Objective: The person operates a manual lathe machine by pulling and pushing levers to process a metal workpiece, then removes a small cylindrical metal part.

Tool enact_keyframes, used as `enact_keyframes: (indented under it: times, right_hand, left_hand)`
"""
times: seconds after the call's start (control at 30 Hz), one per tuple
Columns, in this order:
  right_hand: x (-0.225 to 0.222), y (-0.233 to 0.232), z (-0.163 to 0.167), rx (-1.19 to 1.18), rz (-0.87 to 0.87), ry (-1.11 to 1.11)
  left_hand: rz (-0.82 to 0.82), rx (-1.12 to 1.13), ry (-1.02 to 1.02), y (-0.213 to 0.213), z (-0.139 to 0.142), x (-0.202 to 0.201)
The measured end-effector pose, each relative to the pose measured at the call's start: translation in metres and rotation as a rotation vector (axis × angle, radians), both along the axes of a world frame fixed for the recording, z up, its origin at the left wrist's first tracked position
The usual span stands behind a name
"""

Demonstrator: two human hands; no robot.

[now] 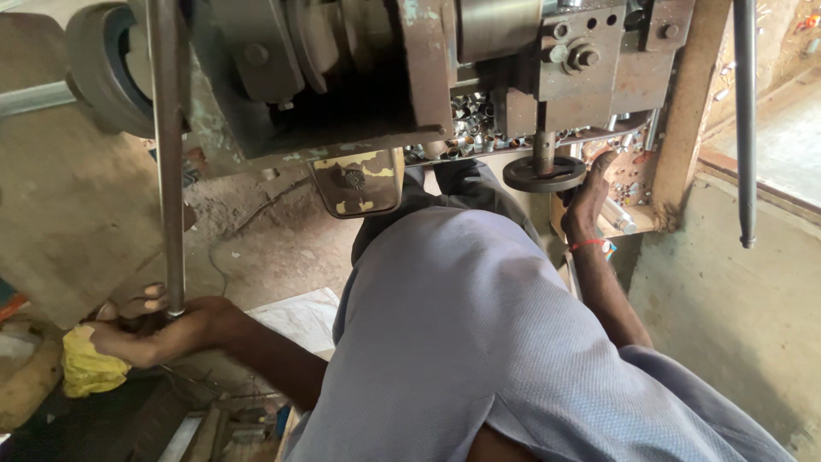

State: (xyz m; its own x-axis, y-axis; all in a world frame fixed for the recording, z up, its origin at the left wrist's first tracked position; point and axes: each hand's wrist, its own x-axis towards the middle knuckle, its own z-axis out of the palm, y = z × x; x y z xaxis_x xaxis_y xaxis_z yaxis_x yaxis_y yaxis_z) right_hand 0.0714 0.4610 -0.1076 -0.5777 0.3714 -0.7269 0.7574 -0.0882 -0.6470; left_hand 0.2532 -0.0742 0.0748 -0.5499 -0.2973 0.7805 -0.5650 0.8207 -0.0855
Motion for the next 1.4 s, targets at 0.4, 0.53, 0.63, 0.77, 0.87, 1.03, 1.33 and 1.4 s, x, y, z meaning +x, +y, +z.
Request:
enact_keyframes:
  times: [0.4, 0.53, 0.63, 0.77, 0.87, 1.03, 1.33, 1.4]
  right_hand:
    - [0.012, -0.028, -0.01, 0.093, 0.967, 0.069]
    - [-0.001, 0.016, 0.015, 0.069, 0.878, -0.138]
    - [0.005, 0.006, 0.033, -0.218, 1.039, -0.201]
    - [-0.006, -0.024, 0.015, 0.063, 1.47, -0.122]
    - [-0.028, -0.016, -0.007, 0.317, 1.552, 0.507]
    - [-0.006, -0.023, -0.012, 0.241, 1.318, 0.422]
    - [0.006, 0.003, 0.005, -0.214, 0.524, 0.02]
    - [0.009, 0.001, -0.004, 0.0, 0.775, 0.21]
  left_hand:
    - [-0.065, 0.013, -0.003, 0.0, -0.002, 0.005]
    - [-0.015, -0.015, -0.042, 0.0, -0.002, 0.005]
    - [0.0, 0.014, -0.05, -0.002, -0.005, 0.008]
    - [-0.036, 0.005, 0.008, 0.005, -0.012, 0.019]
    - [0.022, 0.047, 0.025, 0.012, -0.016, 0.023]
    - [-0.054, -0.025, 0.004, -0.001, -0.01, 0.014]
    - [-0.044, 0.021, 0.052, -0.004, -0.003, 0.003]
    - [0.01, -0.069, 0.017, -0.002, -0.006, 0.004]
